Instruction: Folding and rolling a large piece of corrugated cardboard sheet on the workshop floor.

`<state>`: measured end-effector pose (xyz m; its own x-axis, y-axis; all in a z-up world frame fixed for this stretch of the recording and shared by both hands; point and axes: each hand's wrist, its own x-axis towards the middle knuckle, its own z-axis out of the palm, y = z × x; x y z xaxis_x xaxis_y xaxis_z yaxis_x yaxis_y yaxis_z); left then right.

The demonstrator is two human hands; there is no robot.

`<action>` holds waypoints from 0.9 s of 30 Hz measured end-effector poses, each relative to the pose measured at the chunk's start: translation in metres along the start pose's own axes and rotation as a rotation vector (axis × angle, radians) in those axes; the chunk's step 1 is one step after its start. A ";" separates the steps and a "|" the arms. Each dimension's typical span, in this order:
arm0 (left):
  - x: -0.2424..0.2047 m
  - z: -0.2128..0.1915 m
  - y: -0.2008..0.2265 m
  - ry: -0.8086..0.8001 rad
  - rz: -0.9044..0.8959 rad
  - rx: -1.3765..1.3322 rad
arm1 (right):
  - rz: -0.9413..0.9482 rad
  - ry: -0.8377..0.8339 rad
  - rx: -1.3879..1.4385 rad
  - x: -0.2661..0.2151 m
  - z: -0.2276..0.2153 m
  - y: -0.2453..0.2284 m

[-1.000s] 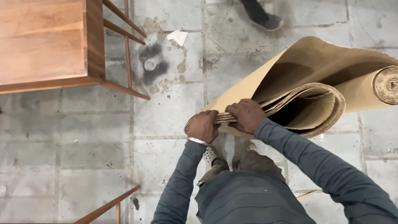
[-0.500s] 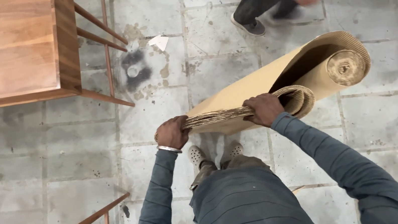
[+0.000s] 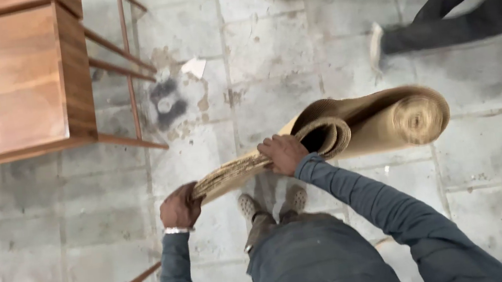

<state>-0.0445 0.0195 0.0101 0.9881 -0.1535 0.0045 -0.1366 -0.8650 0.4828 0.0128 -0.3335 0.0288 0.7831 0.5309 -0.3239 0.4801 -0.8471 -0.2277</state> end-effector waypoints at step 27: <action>-0.009 0.002 -0.001 0.033 -0.035 0.028 | -0.035 0.261 0.053 -0.037 -0.010 0.066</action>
<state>-0.0534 0.0208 0.0079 0.9941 -0.1072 0.0171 -0.1031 -0.8825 0.4588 0.0196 -0.4095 0.0347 0.8449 0.5306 -0.0685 0.4932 -0.8221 -0.2845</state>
